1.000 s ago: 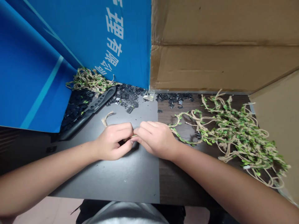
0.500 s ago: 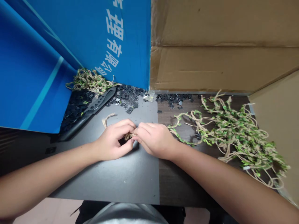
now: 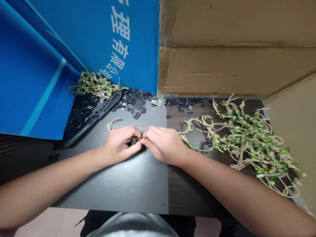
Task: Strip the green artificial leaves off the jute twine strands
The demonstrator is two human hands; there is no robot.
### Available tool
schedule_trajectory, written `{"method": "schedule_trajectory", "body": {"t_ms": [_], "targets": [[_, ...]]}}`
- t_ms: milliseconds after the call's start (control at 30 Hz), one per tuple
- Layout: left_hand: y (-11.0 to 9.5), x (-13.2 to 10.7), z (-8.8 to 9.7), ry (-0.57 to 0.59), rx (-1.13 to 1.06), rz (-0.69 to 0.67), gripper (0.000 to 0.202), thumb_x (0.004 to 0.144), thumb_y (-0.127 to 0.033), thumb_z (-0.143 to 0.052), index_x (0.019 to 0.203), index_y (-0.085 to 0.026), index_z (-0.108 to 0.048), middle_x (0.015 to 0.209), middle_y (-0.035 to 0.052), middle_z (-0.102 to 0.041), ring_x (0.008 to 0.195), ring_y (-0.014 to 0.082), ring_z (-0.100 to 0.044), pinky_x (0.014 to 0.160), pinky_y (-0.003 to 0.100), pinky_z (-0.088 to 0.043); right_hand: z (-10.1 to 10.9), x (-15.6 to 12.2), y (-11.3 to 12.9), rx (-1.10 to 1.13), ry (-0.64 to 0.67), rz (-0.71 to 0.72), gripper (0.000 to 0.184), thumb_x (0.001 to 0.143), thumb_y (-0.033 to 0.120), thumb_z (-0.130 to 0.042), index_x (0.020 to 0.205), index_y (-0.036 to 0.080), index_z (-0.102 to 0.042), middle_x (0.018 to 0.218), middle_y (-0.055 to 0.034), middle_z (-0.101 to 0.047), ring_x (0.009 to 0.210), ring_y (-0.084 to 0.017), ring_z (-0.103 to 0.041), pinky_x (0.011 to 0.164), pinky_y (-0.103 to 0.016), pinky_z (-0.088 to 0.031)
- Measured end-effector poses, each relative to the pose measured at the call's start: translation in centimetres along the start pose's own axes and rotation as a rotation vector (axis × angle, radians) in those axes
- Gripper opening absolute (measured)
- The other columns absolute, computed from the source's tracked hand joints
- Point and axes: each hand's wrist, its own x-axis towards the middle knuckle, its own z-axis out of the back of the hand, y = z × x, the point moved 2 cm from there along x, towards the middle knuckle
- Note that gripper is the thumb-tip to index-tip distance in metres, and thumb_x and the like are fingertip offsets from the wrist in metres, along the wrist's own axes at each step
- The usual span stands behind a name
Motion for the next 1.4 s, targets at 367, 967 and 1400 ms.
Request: {"method": "schedule_trajectory", "body": {"t_ms": [367, 967, 1400], "targets": [[-0.1, 0.3, 0.3, -0.056, 0.027, -0.002, 0.006, 0.097, -0.02, -0.066, 0.1, -0.018, -0.062, 0.084, -0.0004, -0.069, 0.073, 0.01, -0.063, 0.068, 0.021, -0.048, 0.0, 0.0, -0.8, 0.145, -0.049, -0.126, 0.016, 0.102, 0.028, -0.061, 0.092, 0.02, -0.07, 0.079, -0.0011, -0.064, 0.07, -0.012, -0.059, 0.068, -0.026, -0.045], [-0.1, 0.5, 0.7, -0.084, 0.022, 0.086, 0.003, 0.097, -0.018, -0.061, 0.098, -0.017, -0.064, 0.086, 0.0013, -0.067, 0.073, 0.0121, -0.06, 0.068, 0.024, -0.045, 0.0, 0.1, -0.8, 0.162, -0.132, -0.13, 0.007, 0.099, 0.016, -0.056, 0.103, 0.022, -0.058, 0.086, -0.0007, -0.064, 0.073, -0.013, -0.059, 0.066, -0.025, -0.046], [-0.2, 0.5, 0.5, -0.052, -0.065, 0.146, 0.003, 0.093, -0.019, -0.062, 0.096, -0.017, -0.06, 0.082, -0.0007, -0.06, 0.068, 0.0102, -0.053, 0.063, 0.024, -0.042, 0.6, 0.2, -0.4, 0.176, -0.066, -0.047, 0.016, 0.091, 0.017, -0.063, 0.106, 0.021, -0.064, 0.108, -0.0086, -0.068, 0.095, -0.02, -0.065, 0.086, -0.036, -0.055]]}}
